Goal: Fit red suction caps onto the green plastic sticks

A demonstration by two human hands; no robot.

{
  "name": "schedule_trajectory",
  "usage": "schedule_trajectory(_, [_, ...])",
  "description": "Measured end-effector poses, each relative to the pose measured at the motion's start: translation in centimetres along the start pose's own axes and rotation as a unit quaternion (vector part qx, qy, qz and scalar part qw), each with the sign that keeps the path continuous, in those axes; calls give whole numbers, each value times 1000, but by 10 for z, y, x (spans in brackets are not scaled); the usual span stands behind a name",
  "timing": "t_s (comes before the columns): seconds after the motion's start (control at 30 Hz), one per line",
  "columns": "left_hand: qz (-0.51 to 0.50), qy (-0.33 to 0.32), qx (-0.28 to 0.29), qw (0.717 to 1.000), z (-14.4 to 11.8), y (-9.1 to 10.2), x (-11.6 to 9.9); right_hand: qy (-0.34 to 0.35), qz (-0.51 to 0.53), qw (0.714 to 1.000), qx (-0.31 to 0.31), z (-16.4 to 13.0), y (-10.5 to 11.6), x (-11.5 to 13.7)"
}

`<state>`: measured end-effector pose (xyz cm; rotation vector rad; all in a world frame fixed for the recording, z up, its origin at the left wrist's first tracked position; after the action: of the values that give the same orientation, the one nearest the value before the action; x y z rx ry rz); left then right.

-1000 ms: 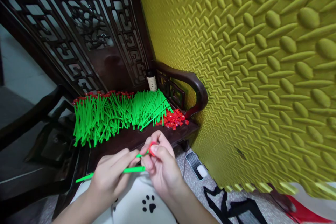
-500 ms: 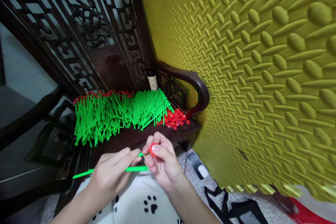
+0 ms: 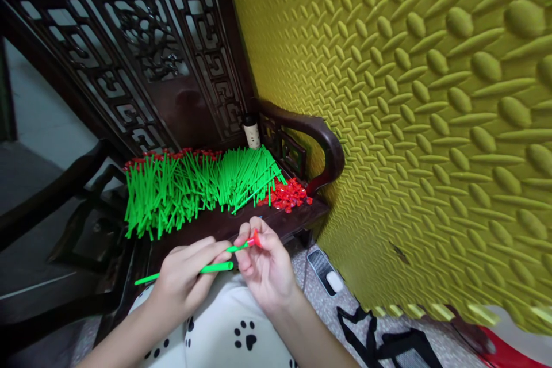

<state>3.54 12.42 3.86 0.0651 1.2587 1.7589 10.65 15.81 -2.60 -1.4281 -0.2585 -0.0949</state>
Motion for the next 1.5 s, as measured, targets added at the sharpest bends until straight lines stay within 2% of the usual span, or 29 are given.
schedule_trajectory(0.17, [-20, 19, 12, 1000, 1, -1, 5, -31, 17, 999, 33, -3, -1, -5])
schedule_trajectory(0.27, [-17, 7, 21, 1000, 1, -4, 4, -42, 29, 998, 33, -4, 5, -7])
schedule_trajectory(0.63, [-6, -16, 21, 1000, 1, -6, 0, -27, -8, 999, -22, -4, 7, -6])
schedule_trajectory(0.83, [-1, 2, 14, 1000, -1, -5, 4, -59, 6, 997, -48, -5, 12, -13])
schedule_trajectory(1.03, [24, -8, 21, 999, -5, -9, 7, -60, -17, 996, -68, -6, 14, -10])
schedule_trajectory(1.13, [36, 4, 20, 999, -3, -10, 8, -53, -23, 995, -75, -4, 18, -10])
schedule_trajectory(1.23, [49, 38, 47, 997, 2, -16, 14, -41, -19, 994, -98, -1, 27, -8])
schedule_trajectory(1.37, [99, 63, 84, 989, 5, -16, 23, -4, 8, 994, -109, 6, 36, 14])
schedule_trajectory(1.5, [174, 61, 82, 979, -6, -1, 36, 90, 46, 985, -138, 9, 52, 72])
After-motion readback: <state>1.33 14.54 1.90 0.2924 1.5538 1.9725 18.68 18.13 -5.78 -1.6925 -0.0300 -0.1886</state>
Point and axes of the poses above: each hand's wrist, its own z-axis towards the middle knuckle, its own y-axis out of the back of the hand, x = y × z, the point moved 10 cm from there along z, towards the middle knuckle, and after that the axes turned 7 degrees about y, right-handed, at the moved point
